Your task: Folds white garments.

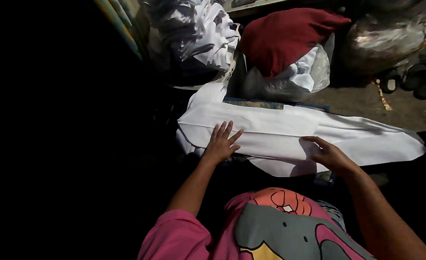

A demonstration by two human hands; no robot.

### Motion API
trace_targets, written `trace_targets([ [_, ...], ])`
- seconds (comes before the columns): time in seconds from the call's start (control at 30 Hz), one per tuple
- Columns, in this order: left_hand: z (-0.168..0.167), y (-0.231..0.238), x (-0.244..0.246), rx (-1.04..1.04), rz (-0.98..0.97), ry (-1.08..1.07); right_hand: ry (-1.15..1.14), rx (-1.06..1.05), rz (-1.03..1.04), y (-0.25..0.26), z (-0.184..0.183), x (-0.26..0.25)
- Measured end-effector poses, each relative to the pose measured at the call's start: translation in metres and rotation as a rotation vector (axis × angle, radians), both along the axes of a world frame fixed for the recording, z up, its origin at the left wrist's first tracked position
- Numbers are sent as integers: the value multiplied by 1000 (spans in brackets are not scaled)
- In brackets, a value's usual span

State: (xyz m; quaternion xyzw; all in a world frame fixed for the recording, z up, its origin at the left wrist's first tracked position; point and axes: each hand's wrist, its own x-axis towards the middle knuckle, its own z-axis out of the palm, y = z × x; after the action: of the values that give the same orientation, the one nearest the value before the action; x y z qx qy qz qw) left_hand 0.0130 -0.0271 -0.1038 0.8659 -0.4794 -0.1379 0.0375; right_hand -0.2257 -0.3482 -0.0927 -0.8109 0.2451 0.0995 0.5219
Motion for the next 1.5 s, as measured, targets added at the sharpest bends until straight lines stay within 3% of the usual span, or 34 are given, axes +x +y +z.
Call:
trace_targets([
  [0.13,2,-2,0,40,2,4,114,-228,42,2,-5,-1],
  [0.23,12,-8,-4,51,44,43,100,-471,-106,16,16,6],
  [0.3,16,-21,-11,-22,77,38,50,-520,-167,39,32,29],
  [0.4,2,-55,-29,-162,41,-21,-182,-473,-44,89,1,75],
  [0.47,-2,-74,-38,-91,3,17,-321,-499,129,111,-34,99],
  [0.6,-10,-61,-27,-47,51,-95,-271,-663,274,89,-58,91],
  [0.7,-7,-31,-4,-62,175,-234,-292,-759,133,46,-75,63],
  [0.87,29,0,29,-24,450,-321,7,-787,-161,-30,-64,2],
  [0.97,45,-11,25,-83,563,-269,96,-764,-654,-55,-39,-48],
  [1.03,46,-31,10,-138,492,-230,137,-566,-1085,-57,-23,-78],
  [1.1,38,-60,-13,-176,329,-173,157,-347,-1311,-51,-24,-99],
  [1.2,19,-108,-56,-219,46,-86,187,-159,-1227,-33,-28,-103],
  [1.33,0,-157,-110,-297,-230,88,167,-115,-1210,-25,-29,-97],
  [1.5,6,-198,-152,-144,-348,282,85,-71,-1183,-30,-28,-89],
])
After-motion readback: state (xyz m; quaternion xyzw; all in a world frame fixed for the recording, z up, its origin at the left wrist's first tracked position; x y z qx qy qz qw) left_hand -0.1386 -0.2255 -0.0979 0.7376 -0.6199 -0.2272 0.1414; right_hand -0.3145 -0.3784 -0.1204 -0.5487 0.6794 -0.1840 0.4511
